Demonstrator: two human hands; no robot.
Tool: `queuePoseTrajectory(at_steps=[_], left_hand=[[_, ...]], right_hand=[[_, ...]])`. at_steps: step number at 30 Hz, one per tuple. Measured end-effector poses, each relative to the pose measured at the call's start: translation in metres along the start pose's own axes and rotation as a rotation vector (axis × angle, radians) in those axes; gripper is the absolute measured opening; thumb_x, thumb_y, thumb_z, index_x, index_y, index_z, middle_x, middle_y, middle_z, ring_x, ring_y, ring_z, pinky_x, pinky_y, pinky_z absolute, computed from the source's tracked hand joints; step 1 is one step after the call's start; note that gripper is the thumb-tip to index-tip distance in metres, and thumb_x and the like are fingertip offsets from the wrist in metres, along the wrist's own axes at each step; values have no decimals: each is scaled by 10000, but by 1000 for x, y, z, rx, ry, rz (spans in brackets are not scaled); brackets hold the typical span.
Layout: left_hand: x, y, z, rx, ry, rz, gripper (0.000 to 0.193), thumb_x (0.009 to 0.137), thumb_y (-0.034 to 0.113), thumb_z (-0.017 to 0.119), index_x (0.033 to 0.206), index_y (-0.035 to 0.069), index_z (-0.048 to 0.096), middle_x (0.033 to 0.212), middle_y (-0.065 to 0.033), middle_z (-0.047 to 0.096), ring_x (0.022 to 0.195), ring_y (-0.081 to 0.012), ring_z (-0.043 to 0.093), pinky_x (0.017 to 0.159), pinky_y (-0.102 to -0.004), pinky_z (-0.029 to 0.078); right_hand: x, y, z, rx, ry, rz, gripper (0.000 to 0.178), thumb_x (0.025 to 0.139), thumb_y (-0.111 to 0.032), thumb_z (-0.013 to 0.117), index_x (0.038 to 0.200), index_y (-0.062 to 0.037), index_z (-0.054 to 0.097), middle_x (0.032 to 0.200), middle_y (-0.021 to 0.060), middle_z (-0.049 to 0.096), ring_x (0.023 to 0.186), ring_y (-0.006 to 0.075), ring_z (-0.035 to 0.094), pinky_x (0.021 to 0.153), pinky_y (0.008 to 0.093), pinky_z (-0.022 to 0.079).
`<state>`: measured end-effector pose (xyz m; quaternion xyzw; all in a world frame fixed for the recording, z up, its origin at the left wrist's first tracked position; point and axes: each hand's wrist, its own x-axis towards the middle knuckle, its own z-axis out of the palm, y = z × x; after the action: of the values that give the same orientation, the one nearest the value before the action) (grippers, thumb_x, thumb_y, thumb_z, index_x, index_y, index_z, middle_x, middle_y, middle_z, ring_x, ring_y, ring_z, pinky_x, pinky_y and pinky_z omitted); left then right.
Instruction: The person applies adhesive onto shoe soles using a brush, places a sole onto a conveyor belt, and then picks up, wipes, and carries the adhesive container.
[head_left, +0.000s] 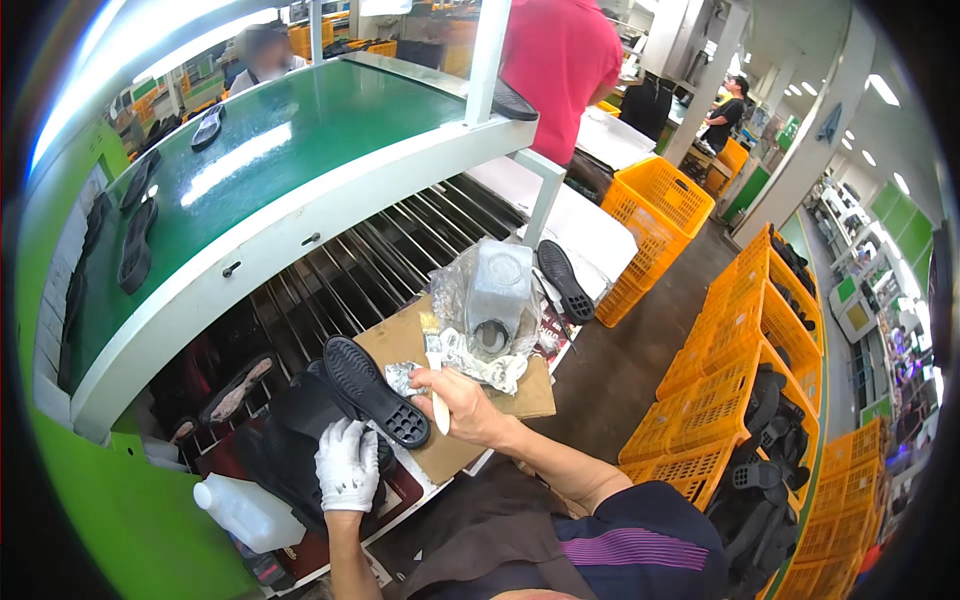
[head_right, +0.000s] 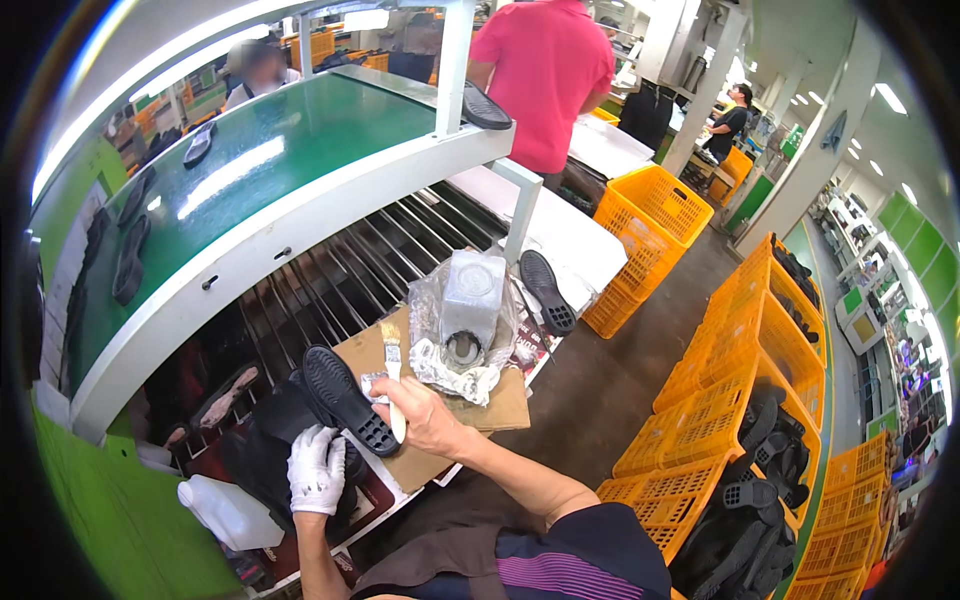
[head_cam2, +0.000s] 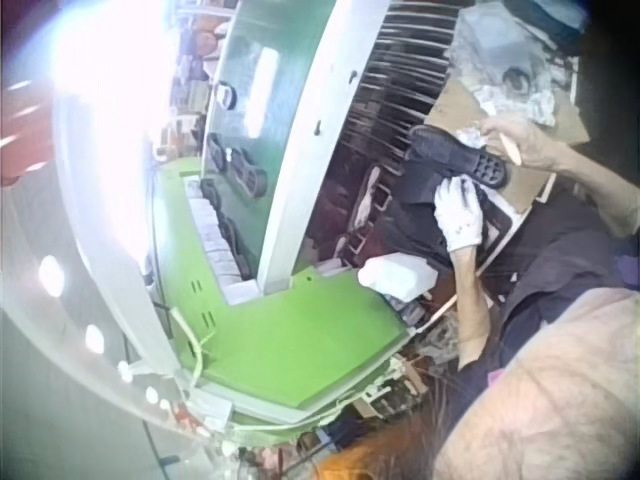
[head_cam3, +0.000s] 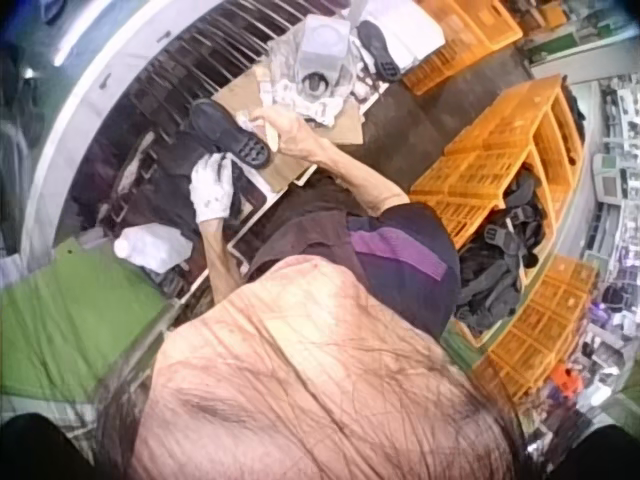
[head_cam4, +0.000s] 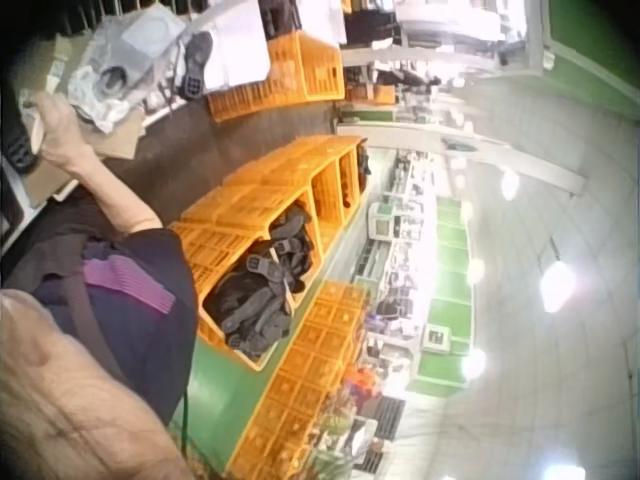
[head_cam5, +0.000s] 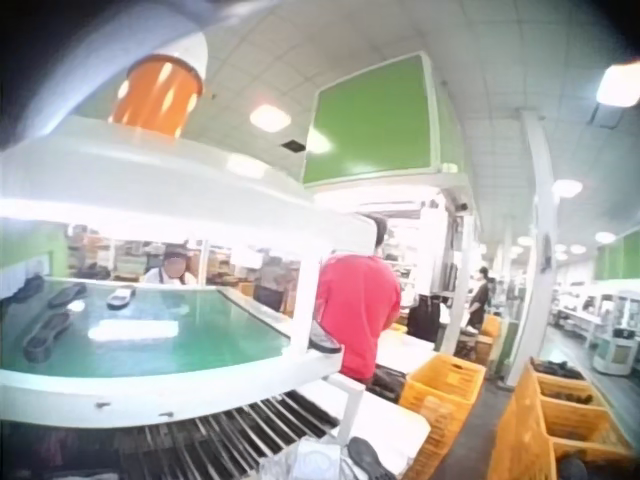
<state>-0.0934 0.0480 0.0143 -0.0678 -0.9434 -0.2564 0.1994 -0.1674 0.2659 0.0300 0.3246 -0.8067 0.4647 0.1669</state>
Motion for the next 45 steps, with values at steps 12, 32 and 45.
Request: queuePoseTrajectory(at_steps=[12,32,45], left_hand=[[2,0,-2,22,-59,-83,270,837,248,643,1036,66,627,1066,-135,628,1060,-334,571,885,-428,454],[-17,24,-48,-123,176,163,347,800,242,682,1086,65,595,1079,-132,613,1035,-321,592,801,-410,481],[-212,-23,-56,186,607,-495,422,695,185,793,989,47,524,903,-125,568,827,-314,579,696,-407,470]], right_hand=[[2,-7,7,209,-78,69,265,780,22,676,1019,-24,574,1059,183,650,908,339,638,783,378,510],[2,-5,60,64,-303,134,274,816,12,628,1080,-13,557,1103,198,625,1016,338,621,874,381,482],[-4,-1,63,90,-271,8,260,867,64,568,1120,12,542,1052,137,626,973,208,616,887,314,476]])
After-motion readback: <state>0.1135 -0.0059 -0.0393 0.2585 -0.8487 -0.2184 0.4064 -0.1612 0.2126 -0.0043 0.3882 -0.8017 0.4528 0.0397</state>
